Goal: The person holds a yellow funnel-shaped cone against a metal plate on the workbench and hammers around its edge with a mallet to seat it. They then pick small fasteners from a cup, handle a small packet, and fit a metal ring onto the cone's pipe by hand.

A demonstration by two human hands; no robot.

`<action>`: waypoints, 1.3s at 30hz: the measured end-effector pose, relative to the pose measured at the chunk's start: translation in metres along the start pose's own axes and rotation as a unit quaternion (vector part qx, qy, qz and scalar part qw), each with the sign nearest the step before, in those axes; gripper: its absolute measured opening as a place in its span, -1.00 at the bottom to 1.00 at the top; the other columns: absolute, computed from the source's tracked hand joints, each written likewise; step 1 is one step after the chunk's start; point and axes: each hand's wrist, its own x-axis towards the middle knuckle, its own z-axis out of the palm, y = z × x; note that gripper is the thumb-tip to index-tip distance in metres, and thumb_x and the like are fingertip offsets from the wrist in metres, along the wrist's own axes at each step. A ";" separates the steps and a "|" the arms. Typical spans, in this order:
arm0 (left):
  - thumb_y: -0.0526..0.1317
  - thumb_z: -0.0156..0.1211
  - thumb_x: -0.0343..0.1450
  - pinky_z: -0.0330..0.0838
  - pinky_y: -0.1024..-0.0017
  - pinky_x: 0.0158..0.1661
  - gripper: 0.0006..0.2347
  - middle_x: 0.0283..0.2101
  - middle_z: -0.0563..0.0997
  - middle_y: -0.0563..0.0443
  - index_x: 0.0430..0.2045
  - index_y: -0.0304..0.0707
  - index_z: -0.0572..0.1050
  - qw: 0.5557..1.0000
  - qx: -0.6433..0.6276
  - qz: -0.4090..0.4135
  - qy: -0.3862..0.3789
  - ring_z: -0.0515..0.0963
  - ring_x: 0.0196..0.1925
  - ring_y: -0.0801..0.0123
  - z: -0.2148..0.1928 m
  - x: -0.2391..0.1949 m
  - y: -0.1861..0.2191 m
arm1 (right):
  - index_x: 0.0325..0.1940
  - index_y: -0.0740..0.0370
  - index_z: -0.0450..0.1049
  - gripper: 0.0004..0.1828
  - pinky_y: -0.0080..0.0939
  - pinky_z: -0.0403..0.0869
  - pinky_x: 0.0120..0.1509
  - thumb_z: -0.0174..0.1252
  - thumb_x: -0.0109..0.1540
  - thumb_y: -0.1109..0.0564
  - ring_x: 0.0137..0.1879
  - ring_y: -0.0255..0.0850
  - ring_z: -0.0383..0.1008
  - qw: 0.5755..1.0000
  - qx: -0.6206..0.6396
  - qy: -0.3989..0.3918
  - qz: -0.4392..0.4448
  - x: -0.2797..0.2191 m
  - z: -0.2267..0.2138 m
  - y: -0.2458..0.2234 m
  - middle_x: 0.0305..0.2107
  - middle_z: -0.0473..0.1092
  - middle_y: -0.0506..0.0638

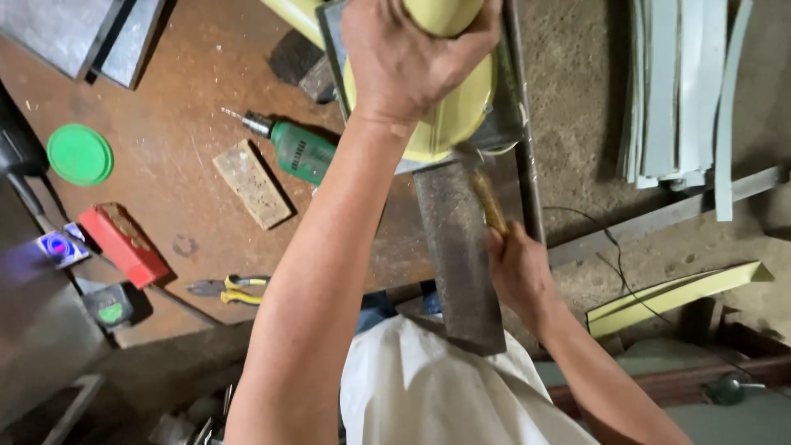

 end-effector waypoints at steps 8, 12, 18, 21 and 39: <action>-0.09 0.53 0.24 0.60 0.34 -0.28 -0.67 -0.34 0.66 -0.01 -0.32 -0.17 0.47 0.999 0.033 0.024 0.004 0.72 -0.31 0.23 0.000 0.010 0.006 | -0.12 0.36 0.29 -0.76 0.31 0.14 -0.21 -0.06 0.47 0.09 -0.23 0.37 -0.03 0.886 0.454 -0.065 0.071 0.019 0.039 0.057 -0.33 0.05 0.36; -0.07 0.53 0.28 0.67 0.39 -0.18 -0.65 -0.26 0.68 0.03 -0.23 -0.17 0.49 1.000 -0.004 0.007 -0.012 0.75 -0.23 0.30 0.004 0.009 0.000 | -0.25 0.32 0.31 -0.69 0.27 0.29 -0.32 0.04 0.45 0.03 -0.30 0.40 0.35 0.994 -0.037 -0.024 -0.101 0.007 -0.004 0.010 -0.50 0.38 0.34; -0.07 0.51 0.34 0.69 0.46 -0.08 -0.65 -0.15 0.72 0.06 -0.14 -0.17 0.50 0.998 -0.042 -0.015 -0.033 0.77 -0.15 0.40 0.002 0.004 -0.006 | -0.25 0.23 0.36 -0.73 0.09 0.45 -0.37 0.24 0.22 0.01 -0.40 0.11 0.50 0.992 -0.039 0.040 -0.110 -0.042 0.016 0.034 -0.42 0.42 0.13; -0.06 0.52 0.33 0.66 0.44 -0.04 -0.64 -0.16 0.72 0.05 -0.14 -0.17 0.51 0.998 -0.029 -0.023 -0.047 0.78 -0.14 0.40 -0.002 0.002 -0.007 | -0.26 0.27 0.35 -0.65 0.10 0.46 -0.36 0.32 0.17 -0.01 -0.38 0.14 0.50 0.993 -0.089 0.028 -0.074 -0.050 0.023 0.036 -0.41 0.42 0.15; -0.08 0.44 0.37 0.43 0.32 0.01 -0.74 -0.21 0.61 0.18 -0.20 -0.11 0.53 0.984 0.147 0.032 -0.098 0.58 -0.14 0.34 -0.012 0.000 -0.012 | -0.05 0.15 0.66 -0.63 -0.02 0.41 0.15 0.43 0.05 0.24 0.09 0.08 0.36 0.967 -0.008 0.204 -0.153 0.178 0.031 0.051 -0.11 0.40 0.09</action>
